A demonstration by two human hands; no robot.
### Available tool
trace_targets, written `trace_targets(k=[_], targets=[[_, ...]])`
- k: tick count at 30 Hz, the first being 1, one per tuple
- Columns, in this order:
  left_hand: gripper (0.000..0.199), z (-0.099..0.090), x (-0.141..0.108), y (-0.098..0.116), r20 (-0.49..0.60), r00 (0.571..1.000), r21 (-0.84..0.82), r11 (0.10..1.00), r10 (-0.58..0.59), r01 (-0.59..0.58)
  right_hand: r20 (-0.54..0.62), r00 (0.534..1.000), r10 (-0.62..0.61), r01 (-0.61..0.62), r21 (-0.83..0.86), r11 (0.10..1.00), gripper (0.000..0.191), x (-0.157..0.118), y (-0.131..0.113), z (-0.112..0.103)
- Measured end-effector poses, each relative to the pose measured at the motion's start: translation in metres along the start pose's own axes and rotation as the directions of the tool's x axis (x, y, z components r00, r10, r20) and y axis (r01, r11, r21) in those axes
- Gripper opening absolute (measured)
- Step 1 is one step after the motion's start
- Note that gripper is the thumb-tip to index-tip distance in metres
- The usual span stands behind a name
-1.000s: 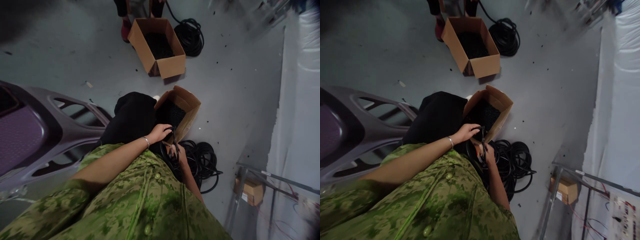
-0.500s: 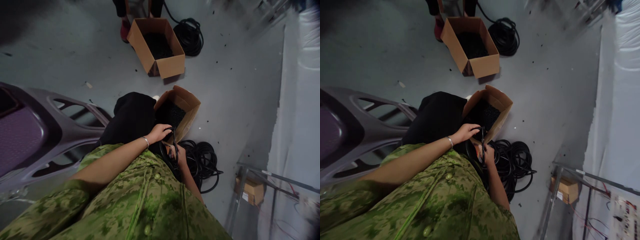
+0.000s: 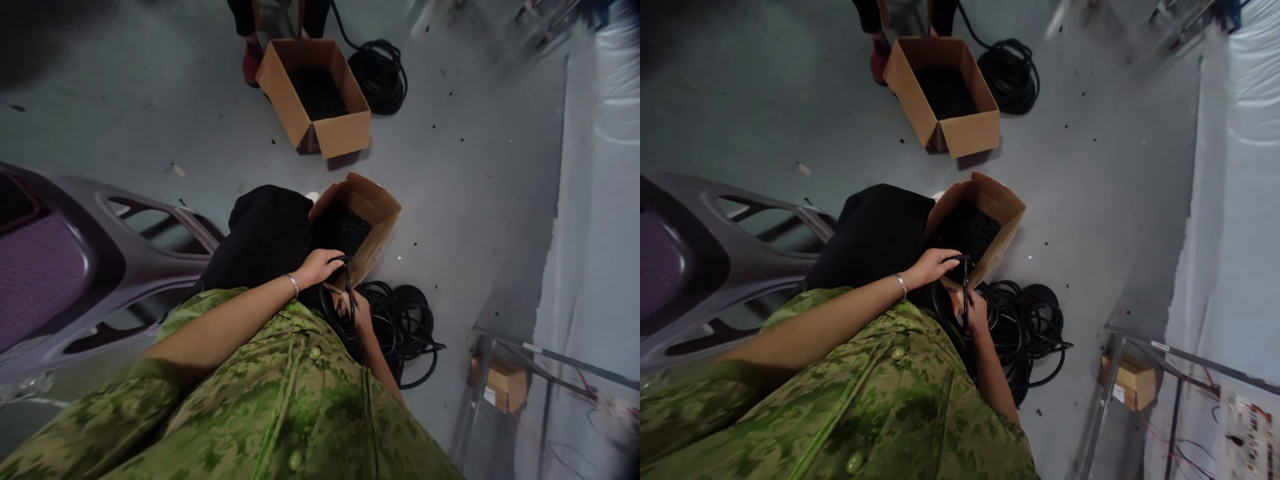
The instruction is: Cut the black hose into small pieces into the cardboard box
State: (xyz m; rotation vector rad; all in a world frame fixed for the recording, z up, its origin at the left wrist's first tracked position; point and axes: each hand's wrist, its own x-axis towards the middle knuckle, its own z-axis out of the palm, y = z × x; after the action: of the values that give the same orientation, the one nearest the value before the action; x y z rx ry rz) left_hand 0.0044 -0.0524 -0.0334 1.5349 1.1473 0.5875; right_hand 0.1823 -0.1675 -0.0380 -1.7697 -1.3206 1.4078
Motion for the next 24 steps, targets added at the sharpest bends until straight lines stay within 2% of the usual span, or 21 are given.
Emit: trace_targets(k=[4,11,17,24], targets=[[0.028,-0.0002,0.0,0.0007,-0.001,1.0,-0.003,1.0,-0.007,0.007,-0.059,0.998,-0.008,0.003,-0.088,0.996,0.04,-0.0011,-0.0038,-0.0017],[0.028,0.0003,0.0001,0.0008,0.003,1.0,0.005,1.0,-0.017,0.017,0.001,0.999,0.053,-0.053,0.015,0.998,0.044,-0.003,-0.0042,0.0006],[0.031,0.0007,-0.0005,0.0011,0.006,1.0,-0.004,1.0,-0.01,0.01,-0.042,0.999,0.008,-0.013,-0.121,0.993,0.043,-0.0043,-0.0044,-0.0022],[0.032,-0.0005,-0.0006,0.0032,0.014,0.998,-0.024,0.998,-0.054,0.054,-0.061,0.998,-0.021,0.007,-0.221,0.975,0.042,-0.0066,-0.0073,-0.0046]])
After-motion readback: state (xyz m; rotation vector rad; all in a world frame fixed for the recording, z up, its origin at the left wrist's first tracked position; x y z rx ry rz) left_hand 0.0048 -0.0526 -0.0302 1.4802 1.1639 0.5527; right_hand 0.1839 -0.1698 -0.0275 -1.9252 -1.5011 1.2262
